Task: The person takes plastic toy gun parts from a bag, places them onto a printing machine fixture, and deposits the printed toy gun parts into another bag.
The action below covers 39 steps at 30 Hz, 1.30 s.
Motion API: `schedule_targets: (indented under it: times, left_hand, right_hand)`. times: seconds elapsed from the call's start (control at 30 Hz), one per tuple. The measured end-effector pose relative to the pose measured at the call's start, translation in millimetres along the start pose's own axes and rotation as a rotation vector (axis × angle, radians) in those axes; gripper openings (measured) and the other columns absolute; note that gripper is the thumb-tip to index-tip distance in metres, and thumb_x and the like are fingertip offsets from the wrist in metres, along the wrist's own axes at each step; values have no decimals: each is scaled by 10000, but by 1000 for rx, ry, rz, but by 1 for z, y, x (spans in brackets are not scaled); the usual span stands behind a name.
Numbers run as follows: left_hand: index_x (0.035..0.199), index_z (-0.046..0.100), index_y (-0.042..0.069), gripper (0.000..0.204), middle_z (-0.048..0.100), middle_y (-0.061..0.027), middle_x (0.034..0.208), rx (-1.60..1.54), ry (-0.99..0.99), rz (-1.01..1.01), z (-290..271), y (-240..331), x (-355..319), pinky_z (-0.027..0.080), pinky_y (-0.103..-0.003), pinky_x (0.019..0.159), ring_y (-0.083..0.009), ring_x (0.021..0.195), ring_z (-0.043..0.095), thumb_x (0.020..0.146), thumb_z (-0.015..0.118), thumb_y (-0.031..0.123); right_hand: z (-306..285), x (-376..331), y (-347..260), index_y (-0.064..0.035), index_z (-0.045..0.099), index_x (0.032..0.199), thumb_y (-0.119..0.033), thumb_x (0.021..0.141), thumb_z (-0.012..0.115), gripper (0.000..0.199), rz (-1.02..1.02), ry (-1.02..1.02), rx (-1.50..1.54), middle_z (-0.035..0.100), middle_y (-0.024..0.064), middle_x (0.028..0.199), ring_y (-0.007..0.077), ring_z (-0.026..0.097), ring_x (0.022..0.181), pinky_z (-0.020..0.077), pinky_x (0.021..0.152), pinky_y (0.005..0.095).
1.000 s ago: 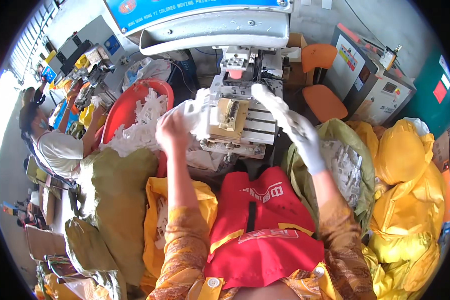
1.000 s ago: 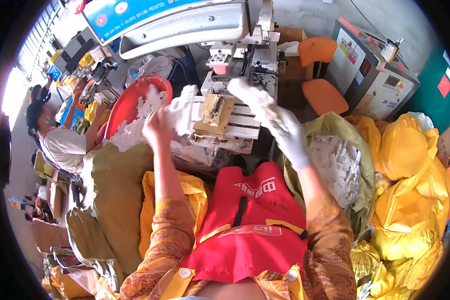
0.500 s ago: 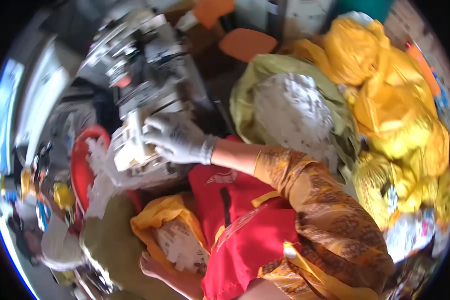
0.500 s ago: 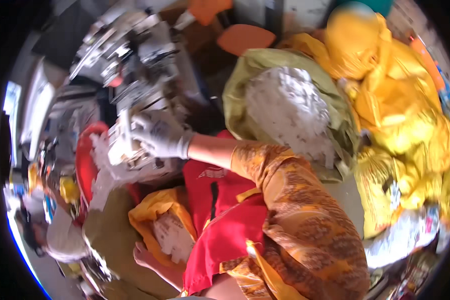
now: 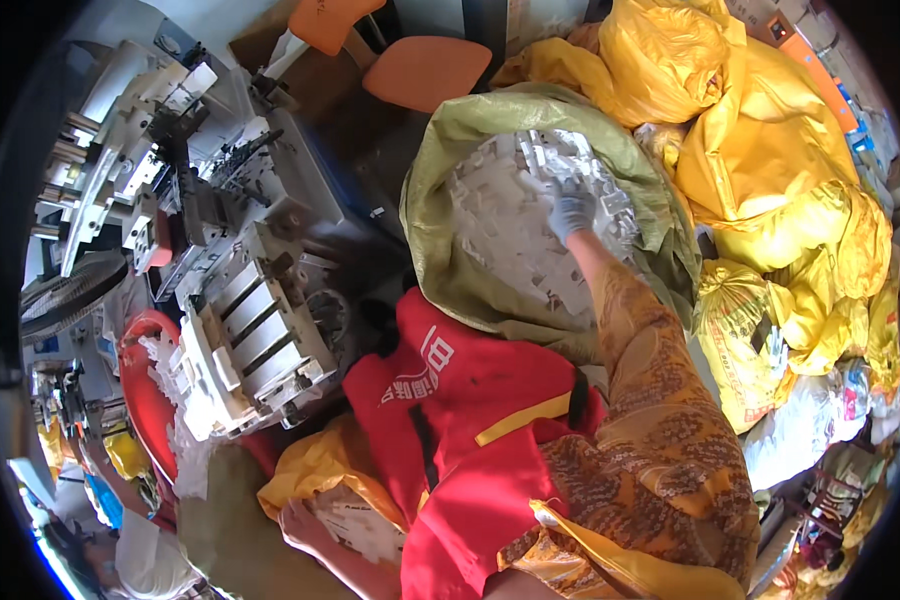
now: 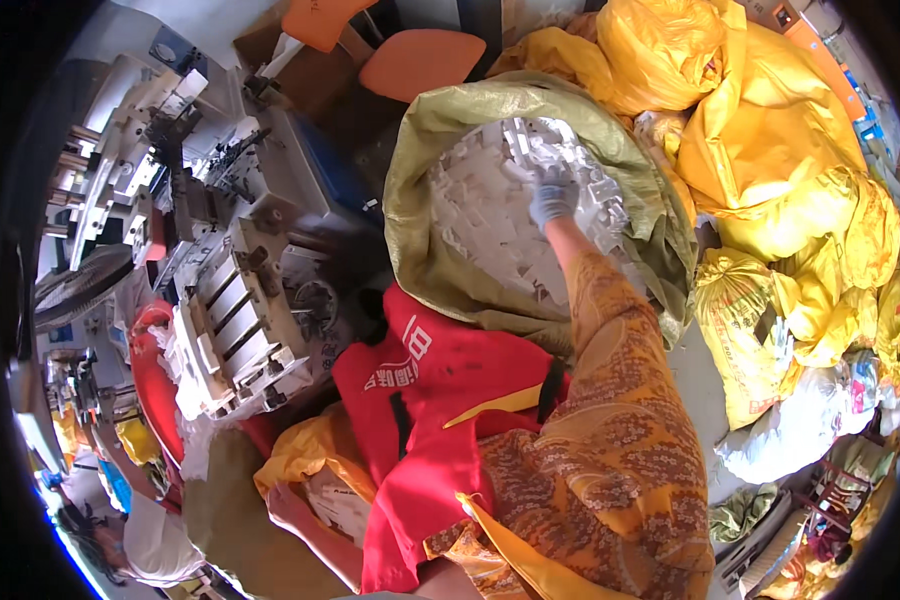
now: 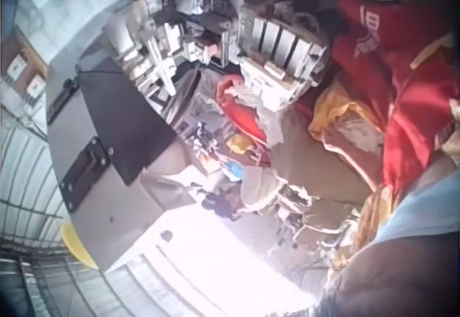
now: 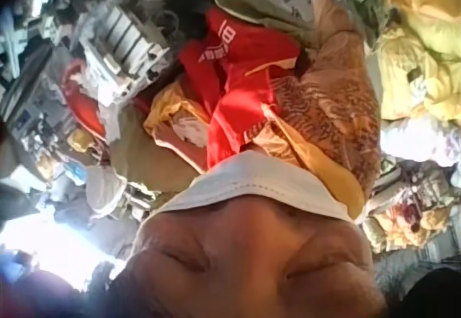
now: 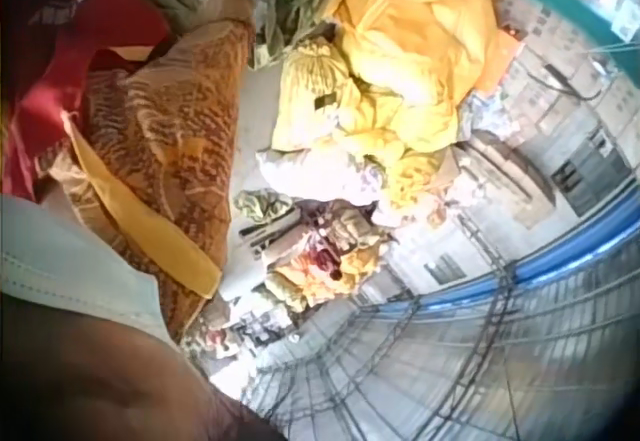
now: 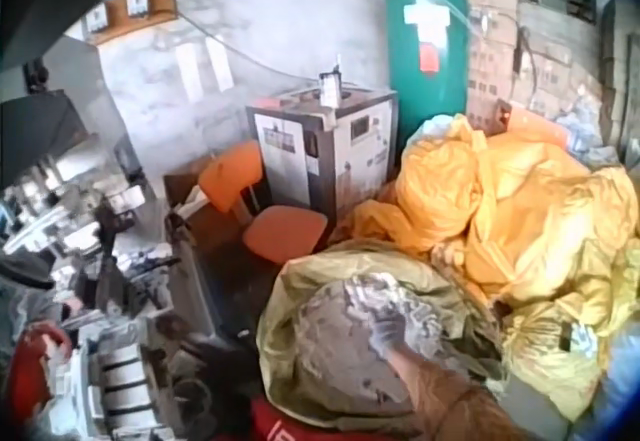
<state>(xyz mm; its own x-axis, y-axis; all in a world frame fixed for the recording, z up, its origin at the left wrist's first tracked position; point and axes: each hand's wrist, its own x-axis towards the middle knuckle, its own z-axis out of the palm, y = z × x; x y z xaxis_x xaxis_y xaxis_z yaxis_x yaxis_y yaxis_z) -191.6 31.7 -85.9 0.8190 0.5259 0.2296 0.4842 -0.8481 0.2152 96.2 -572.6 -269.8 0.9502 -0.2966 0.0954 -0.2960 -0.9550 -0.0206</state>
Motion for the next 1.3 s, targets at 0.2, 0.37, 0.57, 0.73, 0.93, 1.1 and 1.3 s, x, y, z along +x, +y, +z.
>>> schedule_targets:
  times: [0.2, 0.37, 0.57, 0.73, 0.93, 1.1, 1.3]
  left_hand:
    - [751, 622, -29, 297, 586, -153, 686, -18, -10, 10, -2, 9, 9, 447, -395, 584, -292, 608, 564, 873, 557, 234]
    - [775, 639, -28, 285, 594, -143, 680, -56, -51, -12, 1, 20, 14, 449, -385, 568, -264, 593, 568, 872, 580, 233]
    - [815, 653, -25, 311, 606, -144, 696, -64, -37, 29, 6, 28, 17, 454, -390, 585, -285, 612, 575, 874, 573, 270]
    - [829, 653, -23, 321, 611, -157, 719, -79, -43, -21, 7, 29, 22, 460, -388, 601, -289, 633, 584, 879, 556, 279]
    - [775, 641, -20, 284, 613, -151, 714, -89, 7, -57, -14, 27, 2, 459, -383, 598, -281, 621, 581, 860, 565, 240]
    - [697, 612, 23, 171, 595, -130, 684, -89, 34, 171, 11, 24, 35, 456, -366, 583, -283, 603, 573, 807, 626, 153]
    - [850, 640, 36, 97, 615, -113, 760, -336, 171, 44, -2, 63, 36, 475, -361, 696, -286, 721, 600, 819, 618, 125]
  right_hand:
    - [-16, 7, 18, -158, 548, 1225, -171, 753, 596, 475, -78, -289, 223, 623, 149, 1079, 299, 609, 978, 480, 819, 381]
    - [-81, 4, 86, -101, 663, 1050, -76, 757, 536, 320, -647, -709, 425, 670, 118, 864, 231, 622, 750, 483, 692, 340]
    - [-36, -19, 107, -72, 620, 1108, -101, 780, 526, 342, -442, -730, 619, 651, 150, 986, 253, 622, 862, 478, 771, 343]
    - [-42, -86, 115, -113, 569, 1183, -178, 757, 625, 434, -88, -466, 360, 577, 129, 1163, 281, 534, 1095, 432, 921, 374]
    - [-13, -140, 86, -140, 418, 1361, -184, 784, 558, 596, -525, -340, -35, 312, 125, 1455, 293, 288, 1344, 248, 1098, 383]
    - [34, -126, 105, -36, 525, 1176, -103, 686, 575, 498, -559, -195, 17, 570, 165, 1128, 336, 510, 1077, 377, 968, 425]
    - [46, -106, 125, -24, 594, 1045, -91, 721, 644, 335, -484, -271, 506, 598, 107, 865, 226, 566, 807, 461, 723, 333]
